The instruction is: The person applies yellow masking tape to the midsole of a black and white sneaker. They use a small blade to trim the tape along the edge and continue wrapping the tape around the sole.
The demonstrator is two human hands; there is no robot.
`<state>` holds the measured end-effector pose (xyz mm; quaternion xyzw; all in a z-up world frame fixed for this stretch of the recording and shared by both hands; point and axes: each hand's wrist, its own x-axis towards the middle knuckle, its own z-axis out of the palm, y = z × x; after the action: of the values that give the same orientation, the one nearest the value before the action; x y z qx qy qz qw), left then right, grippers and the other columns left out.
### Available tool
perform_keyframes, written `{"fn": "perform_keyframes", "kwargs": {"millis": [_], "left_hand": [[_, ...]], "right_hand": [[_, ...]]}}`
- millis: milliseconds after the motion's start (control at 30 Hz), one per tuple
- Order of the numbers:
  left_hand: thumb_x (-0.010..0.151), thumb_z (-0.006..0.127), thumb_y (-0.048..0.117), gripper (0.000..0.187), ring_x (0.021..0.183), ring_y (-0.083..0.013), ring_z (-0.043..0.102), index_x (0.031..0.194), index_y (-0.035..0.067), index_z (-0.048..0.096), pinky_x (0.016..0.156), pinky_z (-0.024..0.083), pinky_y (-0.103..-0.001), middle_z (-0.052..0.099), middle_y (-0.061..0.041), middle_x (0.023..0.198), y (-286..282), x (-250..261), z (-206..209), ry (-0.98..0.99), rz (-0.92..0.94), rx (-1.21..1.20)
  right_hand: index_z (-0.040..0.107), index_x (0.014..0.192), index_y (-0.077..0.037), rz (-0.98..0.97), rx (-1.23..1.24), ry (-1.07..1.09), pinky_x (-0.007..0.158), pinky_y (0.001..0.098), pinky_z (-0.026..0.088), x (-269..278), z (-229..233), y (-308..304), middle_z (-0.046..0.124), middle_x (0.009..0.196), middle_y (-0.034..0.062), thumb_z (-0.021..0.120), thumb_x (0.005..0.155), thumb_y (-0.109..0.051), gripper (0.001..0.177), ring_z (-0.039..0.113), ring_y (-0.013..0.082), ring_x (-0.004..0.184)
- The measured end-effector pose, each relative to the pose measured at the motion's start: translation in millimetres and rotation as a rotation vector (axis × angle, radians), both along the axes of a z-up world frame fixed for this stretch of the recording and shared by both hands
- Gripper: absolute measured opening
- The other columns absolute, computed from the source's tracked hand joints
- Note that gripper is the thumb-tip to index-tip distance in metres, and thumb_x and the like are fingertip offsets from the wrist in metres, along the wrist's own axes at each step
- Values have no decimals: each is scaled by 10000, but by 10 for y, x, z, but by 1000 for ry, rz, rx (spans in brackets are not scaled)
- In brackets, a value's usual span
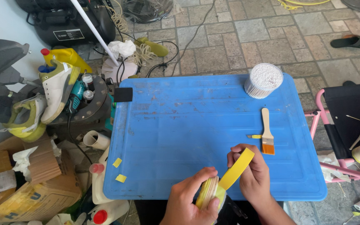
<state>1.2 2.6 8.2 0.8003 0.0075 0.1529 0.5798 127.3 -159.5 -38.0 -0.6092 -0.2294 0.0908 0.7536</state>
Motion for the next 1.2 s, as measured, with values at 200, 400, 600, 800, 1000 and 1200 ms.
{"fn": "perform_keyframes", "kwargs": {"millis": [200,400,600,800,1000,1200], "left_hand": [[852,734,175,519,1157,-358,782,1322,-10,616,1016,605,-417,739,-245,1249,28,-10,-36,-66,-26,19],[833,729,161,533,1179,-371,773,1326,-8,619,1039,600,-431,738,-247,1255,29,-15,-66,-56,-28,25],[848,726,170,524,1195,-380,766,1328,-10,617,1053,592,-435,736,-249,1260,31,-13,-56,-55,-33,23],[866,717,197,512,1183,-360,777,1323,-12,617,1037,591,-409,741,-231,1261,49,-23,0,-39,-35,-1],[854,705,162,393,1070,-308,809,1205,-2,640,962,603,-385,766,-202,1208,-3,-5,64,112,26,-101],[802,689,102,299,1000,-274,826,1081,5,647,873,630,-358,790,-187,1097,-99,38,61,127,160,-90]], "right_hand": [[564,1201,-22,-22,-33,8,659,244,456,-36,-1,-42,621,893,89,469,1071,-56,164,541,107,774],[553,1210,-24,-14,8,-14,674,255,492,-27,4,-23,614,897,88,473,1070,-49,163,563,112,775],[552,1216,-15,-3,-9,-32,683,252,478,5,4,-5,608,888,86,476,1070,-38,166,551,111,790],[555,1216,-13,-14,-32,-11,662,247,461,0,-28,-13,616,882,85,474,1066,-42,173,546,107,774],[556,1227,-17,-31,-44,-30,688,246,472,-33,-40,1,616,886,83,473,1069,-50,181,553,105,785],[551,1232,-7,-33,-66,-68,706,248,481,-63,-11,41,613,904,87,471,1065,-52,190,571,111,811]]}}
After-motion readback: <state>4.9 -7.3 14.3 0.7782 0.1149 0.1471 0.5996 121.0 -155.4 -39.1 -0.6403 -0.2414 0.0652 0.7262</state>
